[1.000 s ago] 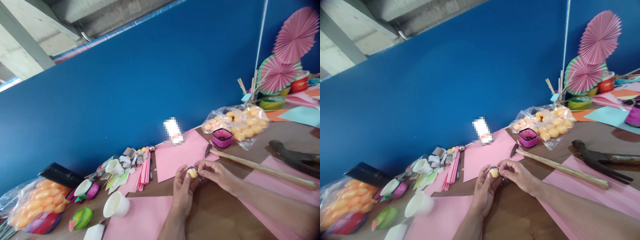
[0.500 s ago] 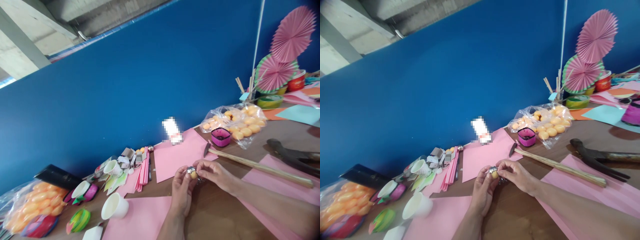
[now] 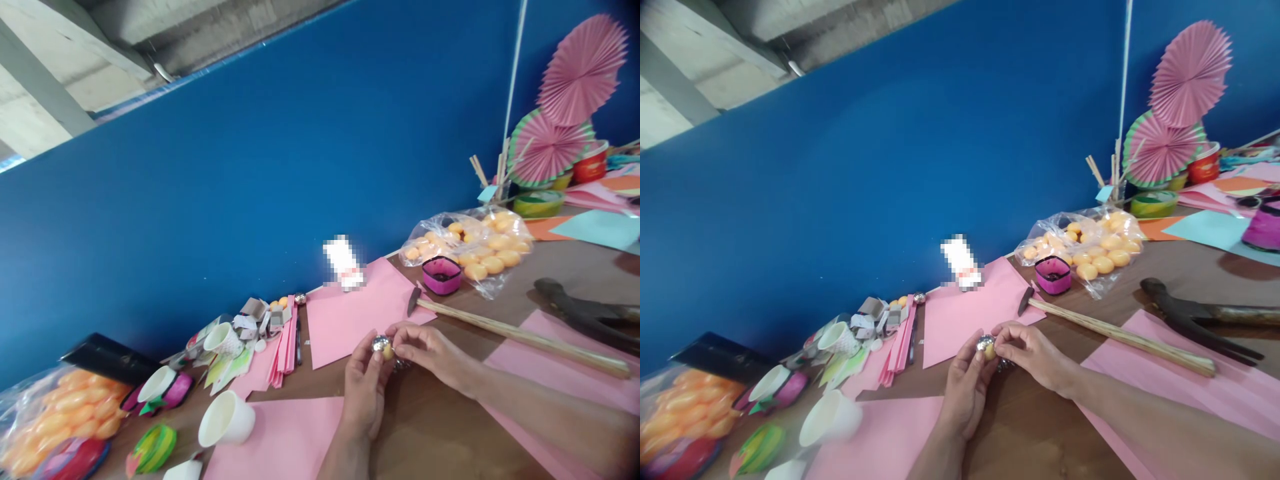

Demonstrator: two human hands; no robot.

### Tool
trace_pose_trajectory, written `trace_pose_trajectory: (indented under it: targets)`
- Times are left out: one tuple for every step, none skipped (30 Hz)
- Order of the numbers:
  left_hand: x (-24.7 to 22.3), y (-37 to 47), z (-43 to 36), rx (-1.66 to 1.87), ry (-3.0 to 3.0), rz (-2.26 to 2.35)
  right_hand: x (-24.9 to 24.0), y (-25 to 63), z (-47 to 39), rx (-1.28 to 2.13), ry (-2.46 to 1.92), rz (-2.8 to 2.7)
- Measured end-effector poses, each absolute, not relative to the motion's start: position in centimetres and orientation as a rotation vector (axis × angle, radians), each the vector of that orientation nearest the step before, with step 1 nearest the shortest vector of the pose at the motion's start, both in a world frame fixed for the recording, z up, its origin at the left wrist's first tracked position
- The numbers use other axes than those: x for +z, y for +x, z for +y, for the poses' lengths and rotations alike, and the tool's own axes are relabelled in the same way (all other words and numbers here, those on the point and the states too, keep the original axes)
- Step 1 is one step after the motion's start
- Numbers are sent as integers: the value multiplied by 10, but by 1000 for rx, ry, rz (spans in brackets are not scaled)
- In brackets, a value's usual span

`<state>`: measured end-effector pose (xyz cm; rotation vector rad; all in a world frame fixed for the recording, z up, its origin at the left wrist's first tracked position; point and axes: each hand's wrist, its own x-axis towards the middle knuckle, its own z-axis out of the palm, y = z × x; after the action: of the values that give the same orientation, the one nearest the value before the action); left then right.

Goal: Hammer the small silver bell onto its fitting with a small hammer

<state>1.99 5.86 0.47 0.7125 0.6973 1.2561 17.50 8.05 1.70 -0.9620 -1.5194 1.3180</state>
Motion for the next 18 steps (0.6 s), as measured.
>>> trace_pose_trajectory:
  targets:
    - [5,20,59,1257,714,697,17,175,81,1315,-961,-1517]
    - [5,20,59,1257,717,698,16,175,81,1311,-960,-1516]
    - [5,20,59,1257,720,699,16,175,81,1308,-959,-1517]
    - [5,20,59,1255,723,699,16,175,81,1304,-958,-1519]
    - [5,20,59,1254,725,697,16,175,81,1301,-959,-1521]
    - [5,20,59,1255,728,694,16,175,81,1298,-961,-1524]
    - [5,20,59,1256,730,691,17,175,81,1295,-962,-1527]
    - [5,20,59,1258,733,687,18,175,81,1295,-963,-1530]
    - [5,20,60,1260,736,684,18,175,81,1297,-964,-1533]
    - [5,20,60,1264,739,680,19,175,80,1299,-965,-1537]
    - [5,21,60,1268,741,677,19,175,80,1301,-966,-1540]
    - [5,21,60,1270,744,675,19,175,80,1303,-965,-1541]
    - [5,21,60,1271,745,672,19,175,80,1307,-962,-1541]
    - [5,21,60,1271,746,670,19,175,80,1311,-959,-1541]
    - [5,21,60,1270,748,667,19,175,80,1313,-958,-1541]
    - [5,21,59,1267,749,665,18,175,81,1313,-959,-1544]
    - [5,21,59,1266,751,664,18,175,81,1311,-963,-1547]
    - [5,21,59,1265,753,663,18,175,81,1307,-967,-1552]
